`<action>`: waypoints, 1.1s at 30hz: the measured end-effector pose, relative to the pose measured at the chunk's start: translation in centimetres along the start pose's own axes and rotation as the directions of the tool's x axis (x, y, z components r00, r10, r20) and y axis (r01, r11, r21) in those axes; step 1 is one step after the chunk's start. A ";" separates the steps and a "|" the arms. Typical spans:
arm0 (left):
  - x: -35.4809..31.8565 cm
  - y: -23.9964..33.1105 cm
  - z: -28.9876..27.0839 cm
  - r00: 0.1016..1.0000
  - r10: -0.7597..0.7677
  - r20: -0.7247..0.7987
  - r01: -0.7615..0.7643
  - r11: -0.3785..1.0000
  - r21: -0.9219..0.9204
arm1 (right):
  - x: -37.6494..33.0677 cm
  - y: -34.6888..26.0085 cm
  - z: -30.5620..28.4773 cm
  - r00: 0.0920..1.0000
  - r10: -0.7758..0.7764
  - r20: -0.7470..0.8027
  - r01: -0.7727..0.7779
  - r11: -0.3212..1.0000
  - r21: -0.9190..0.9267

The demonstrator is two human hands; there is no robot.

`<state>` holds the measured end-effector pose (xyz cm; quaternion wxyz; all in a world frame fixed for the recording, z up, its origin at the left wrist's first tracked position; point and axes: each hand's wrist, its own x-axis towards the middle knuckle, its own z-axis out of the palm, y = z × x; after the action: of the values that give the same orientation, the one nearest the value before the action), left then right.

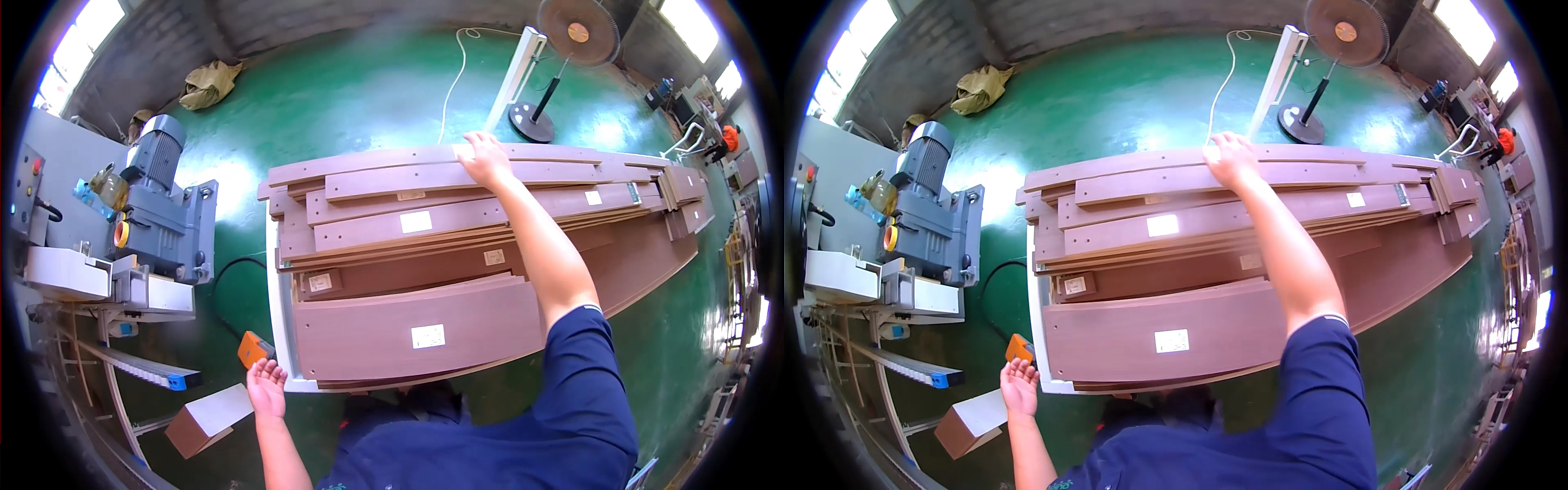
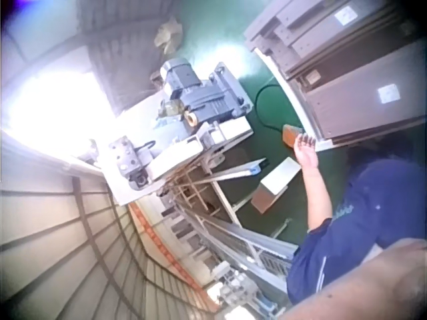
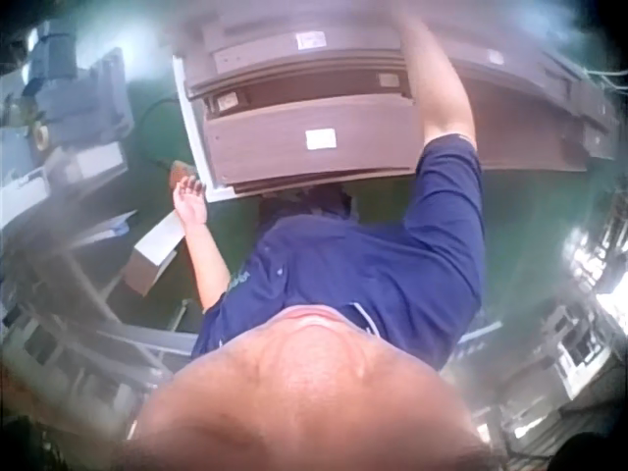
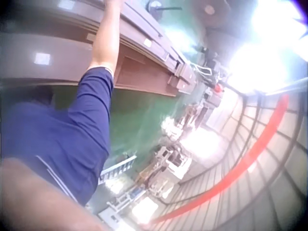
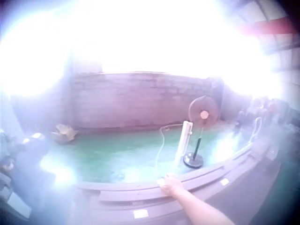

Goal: The person picks up wood panels and strips from a stack and feeds them one by one into an edge-banding machine.

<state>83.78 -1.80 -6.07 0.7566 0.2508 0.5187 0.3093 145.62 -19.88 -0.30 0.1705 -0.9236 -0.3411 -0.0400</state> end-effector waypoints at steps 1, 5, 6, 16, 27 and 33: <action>-0.3 -0.4 -0.5 1.000 -0.006 0.000 0.006 0.999 0.031 | 1.1 -1.2 1.0 1.000 -0.005 0.002 0.005 1.000 0.012; -2.2 -1.5 -3.6 0.998 -0.067 -0.013 0.068 0.991 0.119 | 3.1 -4.3 4.3 0.994 -0.062 0.091 0.063 0.998 -0.014; -2.9 -1.5 -4.7 0.997 -0.071 -0.022 0.073 0.989 0.127 | 3.0 -4.0 5.1 0.992 -0.044 0.121 0.048 0.998 -0.028; -7.5 -3.9 -13.0 0.957 -0.095 -0.275 0.112 0.993 0.046 | 2.1 -3.2 6.3 0.992 -0.123 0.025 0.123 0.992 -0.026; -7.0 -1.7 -15.3 0.968 -0.080 -0.236 0.113 0.985 0.129 | 4.0 6.5 12.0 0.932 -0.322 -0.166 0.289 0.937 -0.195; -6.8 -1.3 -22.9 0.934 -0.059 -0.353 0.084 0.995 0.054 | -0.4 -5.7 5.8 0.936 -0.351 -0.016 0.338 0.910 -0.239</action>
<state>60.69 -6.29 -10.41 0.6537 0.1983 0.6643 0.3033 141.43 -14.12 -4.19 0.0614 -0.8609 -0.4865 -0.1359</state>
